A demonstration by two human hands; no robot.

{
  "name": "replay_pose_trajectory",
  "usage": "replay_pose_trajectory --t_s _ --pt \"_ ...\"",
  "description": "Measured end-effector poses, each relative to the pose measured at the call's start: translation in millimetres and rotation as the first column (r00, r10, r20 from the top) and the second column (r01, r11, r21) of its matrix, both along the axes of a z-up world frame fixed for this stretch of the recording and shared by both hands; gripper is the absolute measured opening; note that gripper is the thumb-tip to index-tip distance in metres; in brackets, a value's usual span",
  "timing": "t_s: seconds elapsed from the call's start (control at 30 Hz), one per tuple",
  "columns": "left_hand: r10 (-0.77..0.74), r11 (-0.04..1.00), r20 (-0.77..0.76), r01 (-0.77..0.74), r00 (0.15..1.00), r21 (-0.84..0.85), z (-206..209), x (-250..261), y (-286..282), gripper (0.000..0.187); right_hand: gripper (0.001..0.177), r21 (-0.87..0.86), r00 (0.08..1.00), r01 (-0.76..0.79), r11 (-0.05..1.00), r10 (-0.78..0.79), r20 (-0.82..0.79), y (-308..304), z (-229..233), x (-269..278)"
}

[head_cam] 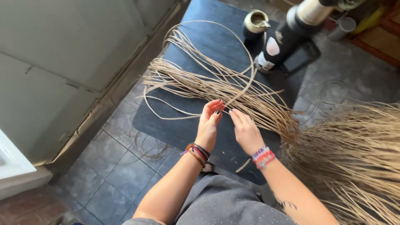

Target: Weaving and knotting straw strands onto a circular frame to create a lampshade

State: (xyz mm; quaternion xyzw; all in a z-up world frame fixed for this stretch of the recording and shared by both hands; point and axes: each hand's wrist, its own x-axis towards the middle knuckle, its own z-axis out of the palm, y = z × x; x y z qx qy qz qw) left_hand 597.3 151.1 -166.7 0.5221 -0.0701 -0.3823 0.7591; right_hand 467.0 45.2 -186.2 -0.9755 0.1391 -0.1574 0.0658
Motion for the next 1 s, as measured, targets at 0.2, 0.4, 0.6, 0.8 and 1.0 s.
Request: replay_pose_trajectory --t_s 0.2,0.4,0.6,0.8,1.0 --pt "0.06 0.998 -0.113 -0.058 0.992 0.022 -21 30 1 0.042 0.027 -0.102 0.992 0.007 0.995 -0.02 -0.124 -32 -84 62" --pt "-0.121 0.979 -0.316 0.166 0.941 0.119 -41 32 28 0.021 0.01 0.163 0.996 0.043 0.986 -0.055 0.069 -50 -46 57" --pt "-0.548 0.833 -0.415 0.522 0.727 -0.185 -1 1 9 0.059 0.006 0.321 0.973 0.11 0.941 -0.167 0.158 -51 30 20" --pt "-0.58 0.778 -0.522 0.615 0.625 -0.128 -49 -20 -17 0.054 0.003 0.313 0.974 0.078 0.946 -0.138 0.177 -22 59 -6" --pt "-0.702 0.623 -0.577 0.753 0.418 -0.213 -54 -25 -8 0.069 0.014 0.353 0.956 0.166 0.921 -0.238 0.171 16 75 -33"
